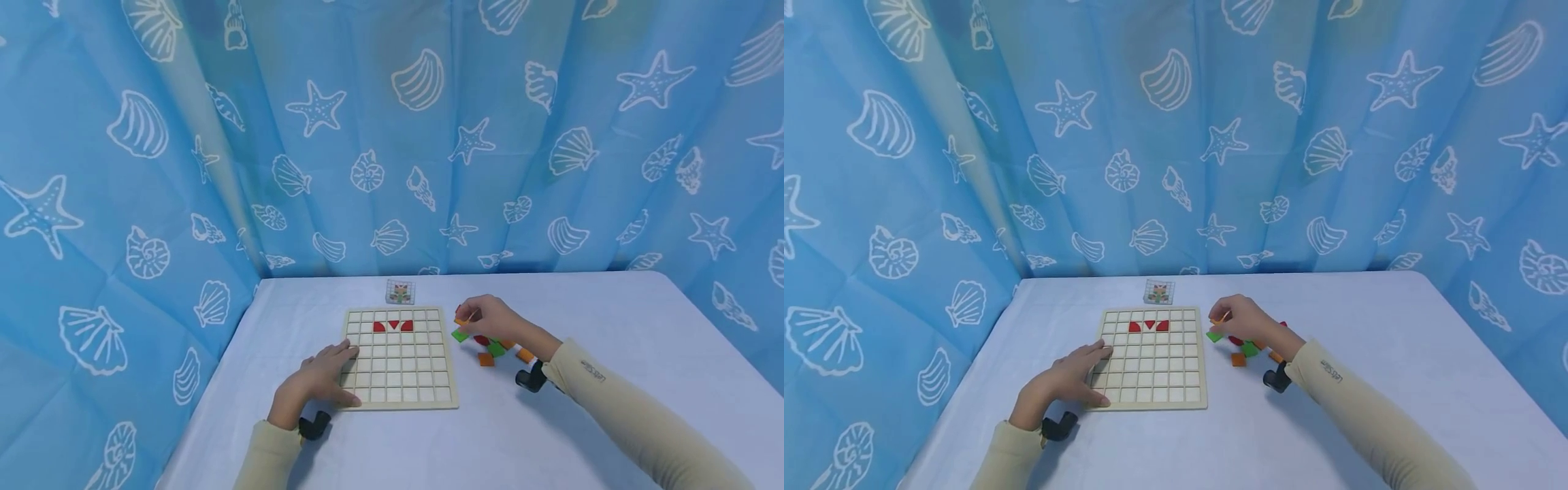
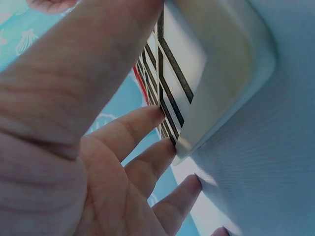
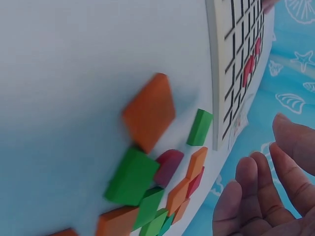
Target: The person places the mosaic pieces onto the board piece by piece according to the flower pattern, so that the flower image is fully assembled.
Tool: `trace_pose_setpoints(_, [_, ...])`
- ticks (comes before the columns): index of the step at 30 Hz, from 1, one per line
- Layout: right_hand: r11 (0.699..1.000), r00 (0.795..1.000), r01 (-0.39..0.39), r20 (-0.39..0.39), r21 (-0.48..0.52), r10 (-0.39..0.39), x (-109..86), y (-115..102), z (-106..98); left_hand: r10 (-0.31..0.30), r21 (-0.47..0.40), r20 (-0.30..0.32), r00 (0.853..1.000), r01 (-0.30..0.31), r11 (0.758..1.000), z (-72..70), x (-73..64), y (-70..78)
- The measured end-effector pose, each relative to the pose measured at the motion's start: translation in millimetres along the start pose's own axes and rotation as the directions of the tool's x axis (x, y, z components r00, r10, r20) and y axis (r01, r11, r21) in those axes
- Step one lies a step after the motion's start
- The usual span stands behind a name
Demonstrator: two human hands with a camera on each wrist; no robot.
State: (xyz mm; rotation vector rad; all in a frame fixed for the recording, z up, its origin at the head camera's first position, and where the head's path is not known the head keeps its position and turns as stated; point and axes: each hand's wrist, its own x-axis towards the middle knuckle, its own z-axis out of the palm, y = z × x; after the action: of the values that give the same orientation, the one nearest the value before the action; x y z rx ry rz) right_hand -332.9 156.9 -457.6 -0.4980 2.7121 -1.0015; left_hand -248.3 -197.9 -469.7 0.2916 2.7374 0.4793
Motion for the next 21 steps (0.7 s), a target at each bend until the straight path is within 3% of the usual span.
trace_pose_setpoints(14, [1.0, 1.0, 0.008, 0.016, -0.013, -0.008, -47.5, 11.6, 8.1, -0.008, 0.006, 0.008, 1.0, 0.008, 1.0, 2.6, -0.1, -1.2])
trace_pose_setpoints(21, [0.999, 1.0, 0.005, 0.01, -0.05, -0.004, -56.8, 20.0, 18.5, -0.004, 0.005, 0.0, 1.0, 0.004, 1.0, 1.9, 0.7, -1.4])
